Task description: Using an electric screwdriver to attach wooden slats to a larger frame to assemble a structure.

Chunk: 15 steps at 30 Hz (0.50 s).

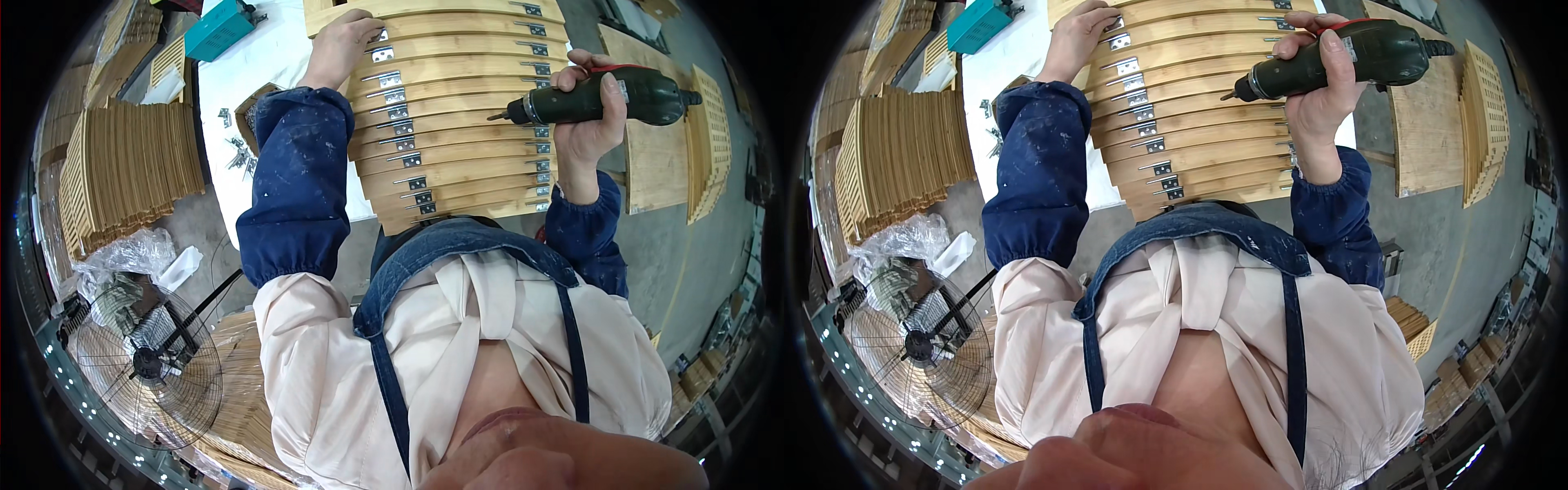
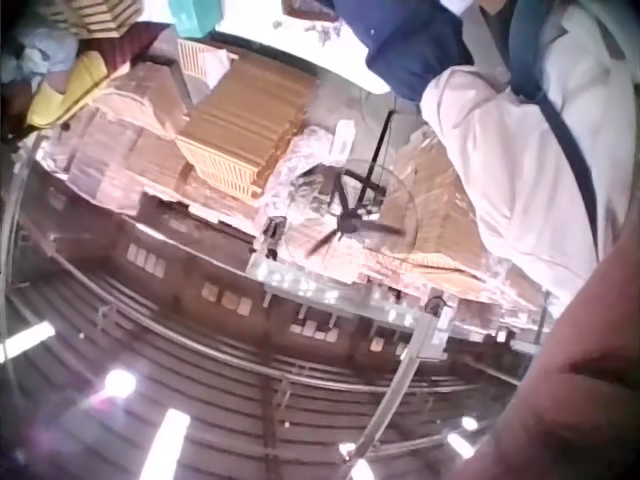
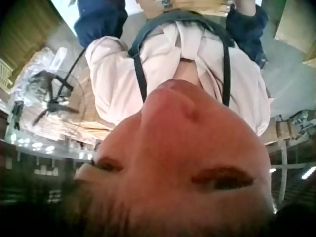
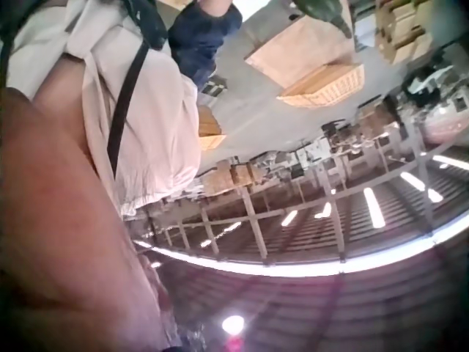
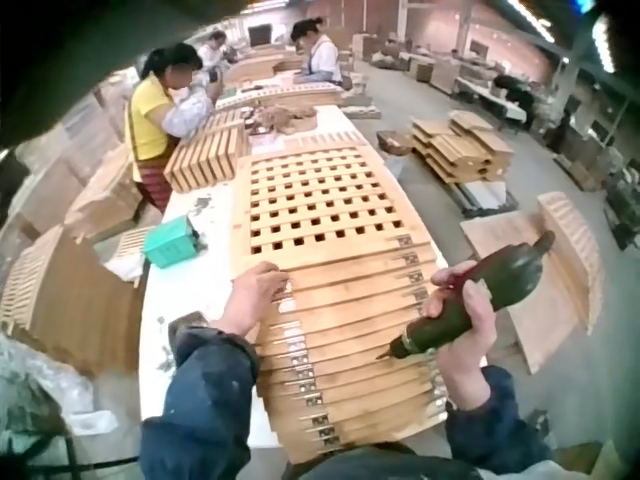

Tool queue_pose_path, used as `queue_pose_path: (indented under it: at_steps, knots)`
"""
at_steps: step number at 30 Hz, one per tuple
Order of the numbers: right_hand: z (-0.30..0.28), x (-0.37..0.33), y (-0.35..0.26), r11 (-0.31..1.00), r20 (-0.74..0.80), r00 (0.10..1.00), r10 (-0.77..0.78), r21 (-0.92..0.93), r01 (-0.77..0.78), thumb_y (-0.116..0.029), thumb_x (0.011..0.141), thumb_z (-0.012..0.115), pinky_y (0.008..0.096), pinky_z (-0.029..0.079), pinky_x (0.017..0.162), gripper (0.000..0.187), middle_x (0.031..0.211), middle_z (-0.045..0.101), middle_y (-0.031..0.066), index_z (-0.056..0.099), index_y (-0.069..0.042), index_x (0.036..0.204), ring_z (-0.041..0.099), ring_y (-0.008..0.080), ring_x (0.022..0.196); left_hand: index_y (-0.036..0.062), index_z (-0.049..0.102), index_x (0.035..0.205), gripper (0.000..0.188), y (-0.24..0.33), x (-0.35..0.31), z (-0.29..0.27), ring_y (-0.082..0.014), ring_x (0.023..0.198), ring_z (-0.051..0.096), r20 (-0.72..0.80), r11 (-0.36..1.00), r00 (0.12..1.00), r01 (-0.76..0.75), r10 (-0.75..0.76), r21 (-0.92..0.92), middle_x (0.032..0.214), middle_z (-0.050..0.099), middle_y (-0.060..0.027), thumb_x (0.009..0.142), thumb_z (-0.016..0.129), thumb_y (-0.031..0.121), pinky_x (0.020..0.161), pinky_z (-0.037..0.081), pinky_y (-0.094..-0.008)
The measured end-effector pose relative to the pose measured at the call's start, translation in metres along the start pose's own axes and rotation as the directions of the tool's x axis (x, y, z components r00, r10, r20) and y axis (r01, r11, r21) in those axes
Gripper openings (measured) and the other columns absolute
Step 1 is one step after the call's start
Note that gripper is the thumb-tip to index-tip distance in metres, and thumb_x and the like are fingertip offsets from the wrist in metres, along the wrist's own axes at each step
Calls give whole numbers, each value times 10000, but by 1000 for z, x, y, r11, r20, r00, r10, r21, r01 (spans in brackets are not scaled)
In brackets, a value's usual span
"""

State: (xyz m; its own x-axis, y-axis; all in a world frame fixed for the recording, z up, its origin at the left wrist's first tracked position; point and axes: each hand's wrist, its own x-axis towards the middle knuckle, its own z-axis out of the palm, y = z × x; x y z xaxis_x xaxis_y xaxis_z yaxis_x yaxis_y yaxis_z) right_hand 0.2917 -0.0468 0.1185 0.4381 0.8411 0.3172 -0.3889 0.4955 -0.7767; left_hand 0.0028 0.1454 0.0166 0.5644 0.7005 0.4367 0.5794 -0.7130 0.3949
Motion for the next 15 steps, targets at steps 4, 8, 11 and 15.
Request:
queue_pose_path:
  at_steps: [4, 8, 11, 15]
  knots:
    - [-4, 0, -1, 1000, -6, 1000, -11, 9, 11, -216, 962, 615, 393, 557, 721, 307, 1082, 684, 240, 588, 3, 1175, 666, 211, 748, 102, 778, 1090, 216, 10, -11, -10, -283, 972, 705, -141, 989, 986, 76, -94, -127, 1063, 726, -49, 919, 717, 219, 866, 568, -391]
    - [-2, -2, -1, 997, -10, 1000, 1, -80, -2, -278, 979, 582, 402, 501, 799, 348, 1153, 653, 202, 615, -28, 1219, 618, 208, 827, 126, 785, 1094, 285, 22, -16, -17, -245, 994, 679, -45, 987, 990, 141, -137, 84, 996, 711, -27, 860, 785, 287, 845, 560, -379]
    - [1, -3, 2, 997, 2, 1000, 19, -76, -19, -278, 983, 580, 403, 500, 802, 349, 1148, 656, 199, 613, -29, 1226, 619, 207, 827, 129, 786, 1094, 282, 21, -15, -13, -246, 982, 682, -59, 984, 986, 160, -155, 77, 987, 709, -24, 859, 783, 286, 837, 561, -383]
    - [6, -1, 8, 999, 18, 999, 27, -38, -26, -242, 978, 593, 389, 528, 758, 321, 1100, 676, 210, 600, -16, 1206, 643, 211, 786, 138, 788, 1089, 277, 17, -16, -7, -250, 964, 684, -90, 983, 988, 134, -124, 125, 979, 709, -27, 856, 786, 288, 826, 561, -382]
